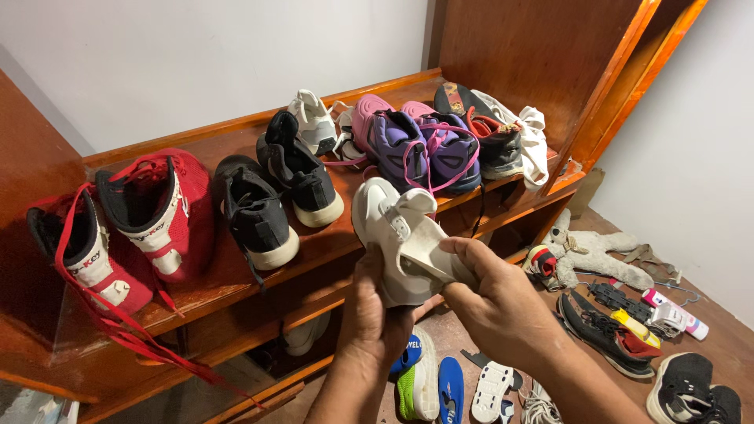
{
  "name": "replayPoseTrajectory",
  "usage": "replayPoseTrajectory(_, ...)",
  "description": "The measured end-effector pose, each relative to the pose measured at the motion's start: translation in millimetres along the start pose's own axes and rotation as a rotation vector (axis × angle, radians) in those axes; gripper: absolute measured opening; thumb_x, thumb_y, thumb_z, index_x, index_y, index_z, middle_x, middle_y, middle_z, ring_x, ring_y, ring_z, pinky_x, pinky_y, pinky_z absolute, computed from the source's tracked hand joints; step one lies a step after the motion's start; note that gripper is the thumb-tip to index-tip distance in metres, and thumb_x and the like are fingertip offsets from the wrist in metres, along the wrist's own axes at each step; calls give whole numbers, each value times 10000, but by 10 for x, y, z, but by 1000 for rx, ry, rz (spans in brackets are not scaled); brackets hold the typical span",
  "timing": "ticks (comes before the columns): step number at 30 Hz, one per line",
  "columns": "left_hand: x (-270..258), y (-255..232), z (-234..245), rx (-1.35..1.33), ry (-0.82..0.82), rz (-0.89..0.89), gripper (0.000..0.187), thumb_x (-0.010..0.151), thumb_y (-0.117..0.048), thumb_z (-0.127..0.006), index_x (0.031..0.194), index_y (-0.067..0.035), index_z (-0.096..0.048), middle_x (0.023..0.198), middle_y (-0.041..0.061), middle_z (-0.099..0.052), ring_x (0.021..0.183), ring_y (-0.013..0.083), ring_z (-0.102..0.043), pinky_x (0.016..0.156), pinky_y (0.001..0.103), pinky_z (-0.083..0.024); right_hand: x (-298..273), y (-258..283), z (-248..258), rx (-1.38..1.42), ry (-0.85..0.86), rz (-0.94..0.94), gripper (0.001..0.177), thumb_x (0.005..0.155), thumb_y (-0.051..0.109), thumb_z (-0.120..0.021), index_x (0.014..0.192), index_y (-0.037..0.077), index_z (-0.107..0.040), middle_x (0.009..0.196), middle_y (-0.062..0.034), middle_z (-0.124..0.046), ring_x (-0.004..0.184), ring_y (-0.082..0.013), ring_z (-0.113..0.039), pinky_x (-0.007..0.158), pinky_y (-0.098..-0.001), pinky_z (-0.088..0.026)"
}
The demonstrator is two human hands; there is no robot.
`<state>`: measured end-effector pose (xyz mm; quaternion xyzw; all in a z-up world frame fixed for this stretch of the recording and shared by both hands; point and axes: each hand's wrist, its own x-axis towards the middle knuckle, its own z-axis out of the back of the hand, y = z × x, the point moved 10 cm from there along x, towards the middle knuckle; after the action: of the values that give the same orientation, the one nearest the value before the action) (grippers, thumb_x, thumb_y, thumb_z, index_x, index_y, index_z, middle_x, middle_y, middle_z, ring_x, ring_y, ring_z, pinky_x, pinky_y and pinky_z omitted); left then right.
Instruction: The person removes the laces from a white sneaker, then re-laces it by threading the laces through the eyelets and tying them. The action is performed on a single shoe while other shoes remain on a nearby shelf.
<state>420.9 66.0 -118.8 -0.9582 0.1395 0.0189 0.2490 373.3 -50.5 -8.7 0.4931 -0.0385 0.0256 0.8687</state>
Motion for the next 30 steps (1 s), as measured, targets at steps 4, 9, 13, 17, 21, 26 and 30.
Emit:
replayPoseTrajectory(4,-30,-127,30,111,-58,-104,651,841,-489,-677,1298,-62,-497,1200,140,-639,1109,268,-661,969,485,-565,-73,-154,80,-333,123,-182,452,932,211,-606,1378,141,-615,799,-136,-753,697,-192,-721,683,-323,-577)
replayPoseTrajectory(9,-61,-264,-1,290,-97,-250,647,856,-448,-719,1295,-17,-516,1184,167,-665,1105,264,-661,964,429,-565,-73,-215,170,-146,223,-211,449,946,200,-547,1369,122,-675,772,-79,-750,656,-146,-699,582,-314,-598)
replayPoseTrajectory(13,-86,-287,58,317,-203,-251,625,848,-444,-701,1278,-31,-517,1159,171,-678,1083,269,-680,951,444,-577,-110,-454,303,-21,215,-377,376,959,211,-550,1275,75,-700,730,-124,-754,600,-188,-651,515,-335,-555)
replayPoseTrajectory(17,-116,-256,214,216,-315,-129,559,852,-446,-634,1282,-124,-480,1213,99,-643,1116,227,-669,951,431,-571,-140,-595,416,240,153,-473,409,906,144,-524,1266,28,-679,731,-167,-751,605,-216,-681,474,-348,-517)
replayPoseTrajectory(21,-68,-207,141,47,-232,-139,485,932,-398,-597,1285,-86,-481,1226,146,-623,1129,264,-669,937,433,-568,-109,-486,293,424,235,-359,477,855,129,-487,1275,-19,-657,759,-183,-765,636,-231,-729,457,-352,-546)
replayPoseTrajectory(26,-39,-110,67,58,-131,-107,454,973,-416,-540,1288,-89,-524,1187,142,-641,1074,246,-666,865,388,-587,-155,-592,219,435,129,-481,480,867,207,-529,1293,38,-675,766,-158,-713,596,-222,-698,428,-348,-502)
replayPoseTrajectory(30,-67,-119,144,116,-192,-90,452,960,-454,-518,1263,-119,-529,1135,105,-644,978,226,-645,713,357,-551,-187,-639,186,442,150,-498,433,930,229,-554,1325,91,-671,790,-130,-687,584,-209,-684,394,-352,-498)
